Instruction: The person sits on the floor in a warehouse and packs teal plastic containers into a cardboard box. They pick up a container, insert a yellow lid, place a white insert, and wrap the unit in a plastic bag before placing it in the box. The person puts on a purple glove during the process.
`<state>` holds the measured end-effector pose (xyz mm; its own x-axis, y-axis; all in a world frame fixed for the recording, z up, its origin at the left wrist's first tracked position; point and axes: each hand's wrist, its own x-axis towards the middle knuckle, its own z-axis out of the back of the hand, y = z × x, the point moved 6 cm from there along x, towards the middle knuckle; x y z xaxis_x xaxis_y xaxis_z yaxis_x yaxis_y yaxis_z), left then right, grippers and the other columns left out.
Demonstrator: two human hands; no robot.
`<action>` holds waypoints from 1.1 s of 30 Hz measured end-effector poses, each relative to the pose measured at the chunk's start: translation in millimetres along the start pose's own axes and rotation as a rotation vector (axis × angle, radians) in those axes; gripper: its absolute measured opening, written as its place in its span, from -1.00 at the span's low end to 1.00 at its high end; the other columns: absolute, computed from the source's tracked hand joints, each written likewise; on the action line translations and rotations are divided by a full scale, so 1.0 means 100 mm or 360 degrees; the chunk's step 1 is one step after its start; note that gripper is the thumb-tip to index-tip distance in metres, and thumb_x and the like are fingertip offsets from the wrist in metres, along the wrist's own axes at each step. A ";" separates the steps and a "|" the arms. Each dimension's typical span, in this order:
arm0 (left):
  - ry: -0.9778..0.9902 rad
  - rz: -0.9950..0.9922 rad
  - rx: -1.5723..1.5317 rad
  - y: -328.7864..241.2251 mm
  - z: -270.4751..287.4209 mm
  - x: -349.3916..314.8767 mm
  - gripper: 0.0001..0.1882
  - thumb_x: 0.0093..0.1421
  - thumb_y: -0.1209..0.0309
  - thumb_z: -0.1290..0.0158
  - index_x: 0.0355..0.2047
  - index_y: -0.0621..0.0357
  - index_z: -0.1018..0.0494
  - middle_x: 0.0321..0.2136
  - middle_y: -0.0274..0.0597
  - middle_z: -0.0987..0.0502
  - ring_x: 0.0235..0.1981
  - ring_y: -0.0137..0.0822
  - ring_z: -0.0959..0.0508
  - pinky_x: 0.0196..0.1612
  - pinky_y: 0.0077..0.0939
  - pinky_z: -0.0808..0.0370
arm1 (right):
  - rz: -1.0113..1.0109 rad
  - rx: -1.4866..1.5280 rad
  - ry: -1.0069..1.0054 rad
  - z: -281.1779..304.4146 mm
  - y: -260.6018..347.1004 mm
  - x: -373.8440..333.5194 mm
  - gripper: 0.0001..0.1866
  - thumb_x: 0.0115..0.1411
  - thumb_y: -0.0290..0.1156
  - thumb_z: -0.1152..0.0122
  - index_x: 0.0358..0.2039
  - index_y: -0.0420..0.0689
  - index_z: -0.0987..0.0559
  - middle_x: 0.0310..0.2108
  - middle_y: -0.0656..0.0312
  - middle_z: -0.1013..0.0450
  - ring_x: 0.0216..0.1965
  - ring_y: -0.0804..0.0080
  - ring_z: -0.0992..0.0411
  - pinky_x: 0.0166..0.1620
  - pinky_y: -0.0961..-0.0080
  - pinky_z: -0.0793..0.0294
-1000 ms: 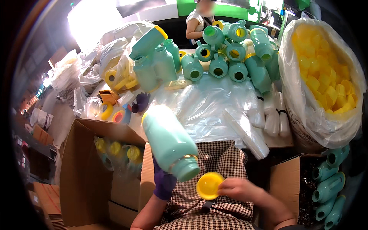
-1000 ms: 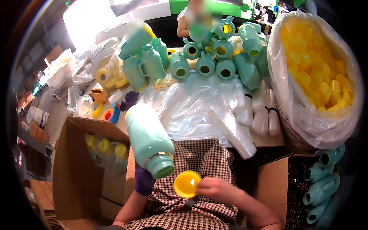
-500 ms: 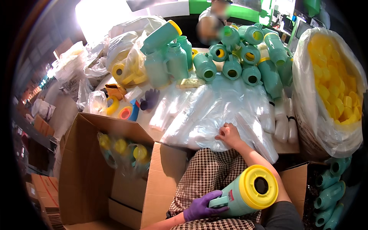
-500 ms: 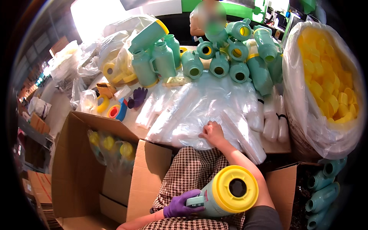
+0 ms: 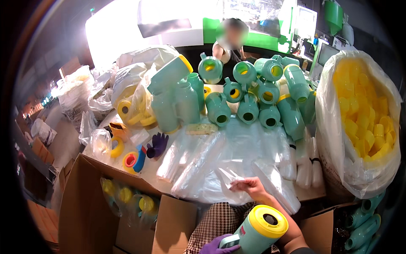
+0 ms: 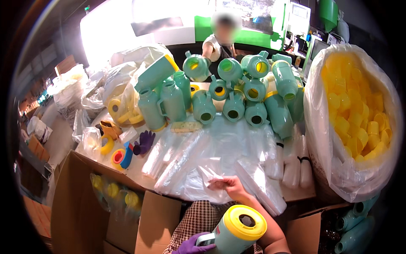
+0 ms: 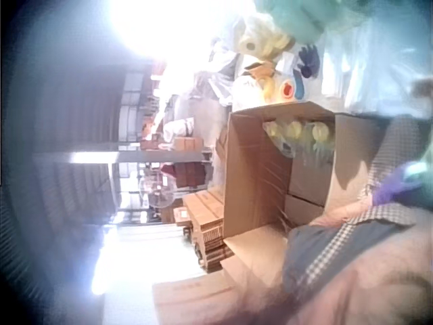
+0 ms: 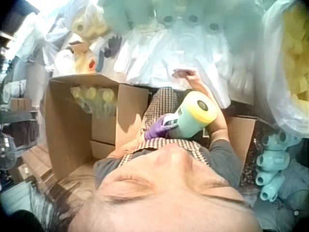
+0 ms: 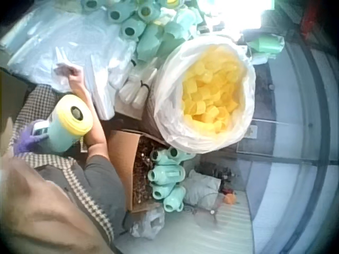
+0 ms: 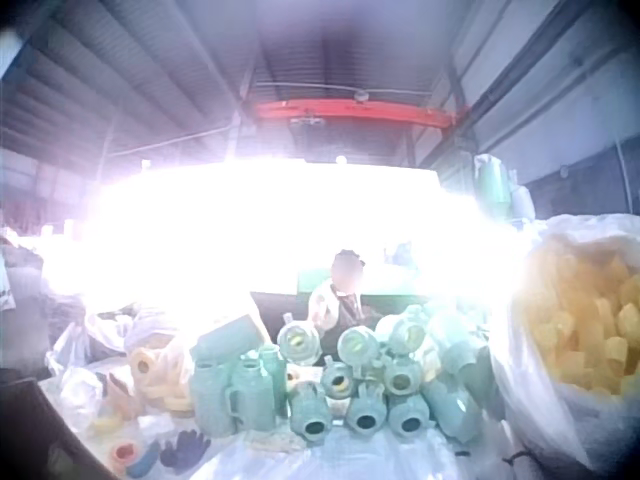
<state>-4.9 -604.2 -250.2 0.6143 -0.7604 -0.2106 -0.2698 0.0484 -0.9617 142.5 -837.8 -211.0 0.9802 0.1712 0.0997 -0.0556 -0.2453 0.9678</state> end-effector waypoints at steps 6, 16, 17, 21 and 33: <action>0.0624 -0.0510 -0.0504 -0.74 0.64 0.10 -0.66 0.18 0.51 -0.19 -0.02 0.30 -0.58 0.04 0.09 -0.53 0.03 -0.14 -0.58 0.19 -0.24 -0.48 | -0.0054 0.0698 -0.0400 -0.10 -0.25 -0.17 -0.86 0.05 -0.71 -0.41 -0.37 -0.27 -0.63 -0.39 0.18 -0.61 -0.27 0.42 -0.58 -0.10 0.47 -0.56; -0.0409 -0.0720 -0.0694 -0.56 1.25 1.46 -0.61 0.30 0.30 -0.10 0.03 0.33 -0.44 -0.07 -0.02 -0.56 -0.09 -0.19 -0.58 -0.01 -0.27 -0.56 | -0.0331 0.1907 -0.0888 0.08 -0.45 -0.55 -0.69 0.31 -0.02 -0.23 -0.46 0.07 -0.54 -0.61 0.47 -0.39 -0.58 0.59 -0.44 -0.37 0.53 -0.57; -0.0387 -0.0508 -0.0509 -0.49 1.27 1.46 -0.61 0.30 0.31 -0.10 0.04 0.33 -0.44 -0.04 -0.01 -0.54 -0.07 -0.21 -0.58 0.00 -0.27 -0.55 | 0.0054 0.1649 -0.0431 0.15 -0.37 -0.72 -0.64 0.35 -0.01 -0.17 -0.50 0.07 -0.48 -0.65 0.49 -0.25 -0.63 0.62 -0.27 -0.44 0.52 -0.46; -0.0021 -0.1210 0.0031 -1.34 0.72 0.75 -0.81 0.30 0.38 -0.13 -0.11 0.16 -0.52 0.02 0.10 -0.43 0.08 -0.07 -0.46 0.13 -0.21 -0.42 | 0.0882 0.0520 -0.0657 -0.04 0.38 -1.58 -0.59 0.32 -0.14 -0.25 -0.56 -0.16 -0.52 -0.62 0.28 -0.39 -0.55 0.45 -0.35 -0.29 0.30 -0.47; 0.0612 -0.1303 0.0231 -0.54 -0.43 0.01 -0.74 0.18 0.36 -0.25 -0.15 0.13 -0.53 0.07 0.04 -0.44 0.22 0.08 -0.35 0.40 0.19 0.04 | 0.0767 -0.1623 0.0014 -1.56 1.74 -2.29 -0.83 0.07 -0.56 -0.39 -0.29 -0.19 -0.65 -0.50 0.13 -0.54 -0.54 0.23 -0.52 -0.48 0.41 -0.48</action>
<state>-21.3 -635.3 -190.9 0.2766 -0.7552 0.5943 0.2531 -0.5394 -0.8031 -121.1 -770.8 -29.6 0.8133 0.2769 0.5117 -0.5611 0.6059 0.5640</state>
